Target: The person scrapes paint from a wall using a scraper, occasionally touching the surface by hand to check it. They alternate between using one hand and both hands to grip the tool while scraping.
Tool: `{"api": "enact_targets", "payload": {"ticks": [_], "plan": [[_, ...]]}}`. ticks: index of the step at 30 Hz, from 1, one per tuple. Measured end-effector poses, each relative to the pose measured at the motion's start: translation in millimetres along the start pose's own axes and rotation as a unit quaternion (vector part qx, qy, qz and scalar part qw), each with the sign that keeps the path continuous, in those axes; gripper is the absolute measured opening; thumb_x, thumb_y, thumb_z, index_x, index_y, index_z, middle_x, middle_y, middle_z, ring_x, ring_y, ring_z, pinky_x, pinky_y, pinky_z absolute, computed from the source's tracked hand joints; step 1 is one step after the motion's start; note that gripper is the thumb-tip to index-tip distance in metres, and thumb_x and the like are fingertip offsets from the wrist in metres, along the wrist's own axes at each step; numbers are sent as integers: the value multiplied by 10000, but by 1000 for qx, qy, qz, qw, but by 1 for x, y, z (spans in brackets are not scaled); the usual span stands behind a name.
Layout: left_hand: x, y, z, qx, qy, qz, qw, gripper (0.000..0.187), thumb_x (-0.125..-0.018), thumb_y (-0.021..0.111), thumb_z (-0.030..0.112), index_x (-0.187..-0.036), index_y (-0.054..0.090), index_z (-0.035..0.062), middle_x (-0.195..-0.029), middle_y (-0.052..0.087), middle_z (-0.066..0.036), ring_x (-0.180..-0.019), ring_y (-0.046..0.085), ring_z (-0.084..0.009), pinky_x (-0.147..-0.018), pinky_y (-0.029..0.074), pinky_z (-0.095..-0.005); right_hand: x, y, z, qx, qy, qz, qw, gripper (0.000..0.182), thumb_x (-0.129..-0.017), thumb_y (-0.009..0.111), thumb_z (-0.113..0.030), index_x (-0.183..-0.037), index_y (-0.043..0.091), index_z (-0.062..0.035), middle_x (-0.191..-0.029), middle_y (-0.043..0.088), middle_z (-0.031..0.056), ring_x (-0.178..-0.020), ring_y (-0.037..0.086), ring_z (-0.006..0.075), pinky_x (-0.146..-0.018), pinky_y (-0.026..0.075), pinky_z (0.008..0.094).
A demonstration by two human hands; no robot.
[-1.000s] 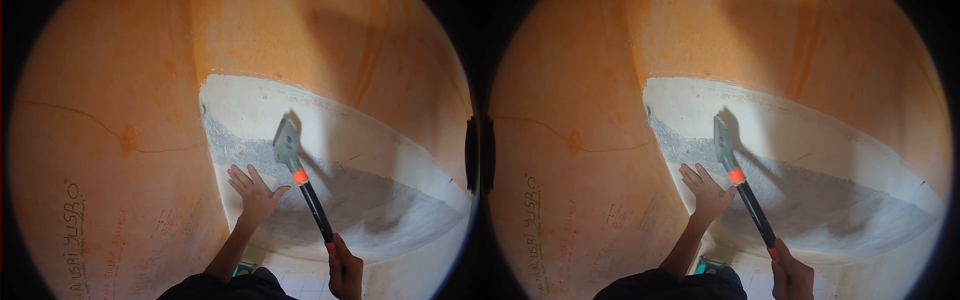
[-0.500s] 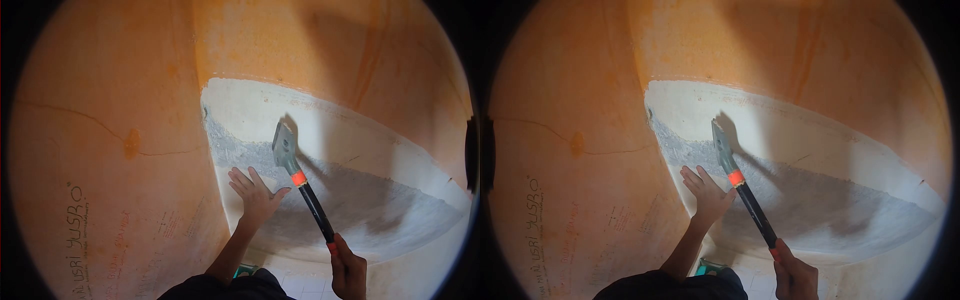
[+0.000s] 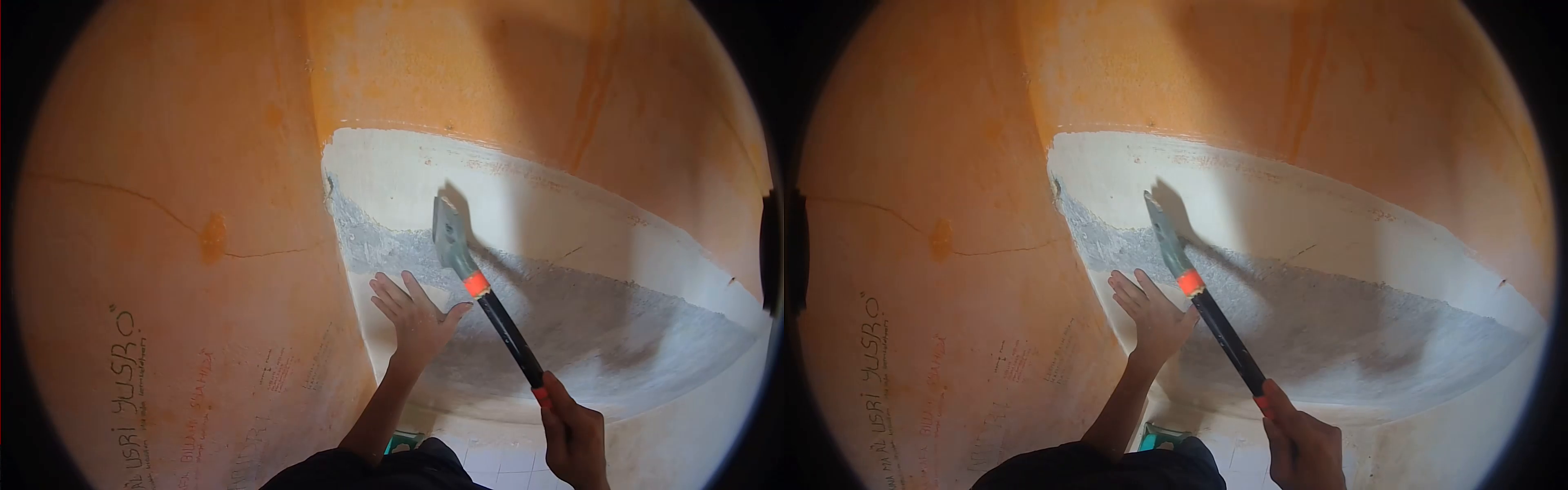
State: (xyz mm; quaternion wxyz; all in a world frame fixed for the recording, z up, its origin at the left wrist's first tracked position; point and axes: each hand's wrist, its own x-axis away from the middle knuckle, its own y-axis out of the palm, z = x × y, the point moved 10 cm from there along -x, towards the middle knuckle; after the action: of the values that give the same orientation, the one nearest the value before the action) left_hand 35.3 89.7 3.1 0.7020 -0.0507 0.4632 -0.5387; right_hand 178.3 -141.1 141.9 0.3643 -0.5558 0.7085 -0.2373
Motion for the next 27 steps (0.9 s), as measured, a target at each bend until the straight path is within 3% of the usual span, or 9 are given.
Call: {"api": "enact_targets", "payload": {"ticks": [9,12,14,15,16,18,19,22,27], "plan": [[4,-8,6,-7,-8,-22,1000,1063,-863,576,612,-1455,104,-133,-1420,-135,-500,-1339,-109,-659,-1051,3,-721,-9,12,-4,-24,19,0,1000,398,-922,543,-35,-1318,546,6,-695,618,117,-544,541,161,-565,444,268],[8,-70,40,202,10,109,973,858,-965,484,508,-1469,140,-96,-1496,23,-414,-1419,55,-537,-1123,107,-609,-15,21,-10,-44,-51,27,997,394,-937,531,-65,-1325,541,3,-650,577,101,-548,530,130,-558,428,260],[14,-65,57,503,-8,-44,863,645,-1027,372,393,-1471,201,-42,-1456,343,-227,-1356,332,-328,-1119,234,-461,-4,24,11,-71,38,14,997,402,-952,518,-95,-1344,526,-7,-640,560,85,-561,520,111,-558,423,258],[12,-62,65,580,-29,-14,814,550,-1046,303,428,-1388,342,-1,-1154,583,-126,-1041,585,-238,-927,448,-395,-5,32,15,-70,35,10,997,402,-952,518,-95,-1344,526,-7,-640,560,85,-561,520,111,-558,423,258],[4,-74,75,580,-30,-11,814,550,-1046,303,428,-1388,342,-1,-1154,583,-126,-1041,585,-238,-927,448,-395,-9,41,11,-79,-20,27,996,413,-955,516,-101,-1357,511,-6,-634,551,76,-559,513,109,-557,425,259],[3,-57,104,765,-217,-146,588,543,-1018,325,537,-1274,432,70,-850,561,-40,-665,575,-162,-632,491,-314,-4,51,4,-88,-73,40,993,425,-958,514,-107,-1370,496,-6,-629,541,66,-557,507,107,-557,426,260],[-5,-62,111,784,-233,-135,559,507,-987,320,614,-1068,455,132,-651,408,23,-425,362,-97,-434,367,-263,-4,57,10,-114,-39,34,992,427,-961,508,-110,-1373,488,2,-628,535,59,-559,506,106,-560,431,262],[13,-45,106,769,-280,-167,550,491,-983,300,626,-955,411,149,-618,349,31,-412,290,-80,-412,326,-261,2,76,30,-145,36,-4,989,414,-957,533,-112,-1356,506,-2,-721,601,155,-597,580,166,-604,479,283],[22,-32,97,679,-282,-182,653,529,-981,233,640,-900,360,133,-569,351,1,-362,279,-94,-344,286,-256,11,146,68,-361,23,-49,931,583,-1009,408,-201,-1503,194,23,-653,479,-5,-512,415,45,-485,375,219]]}}
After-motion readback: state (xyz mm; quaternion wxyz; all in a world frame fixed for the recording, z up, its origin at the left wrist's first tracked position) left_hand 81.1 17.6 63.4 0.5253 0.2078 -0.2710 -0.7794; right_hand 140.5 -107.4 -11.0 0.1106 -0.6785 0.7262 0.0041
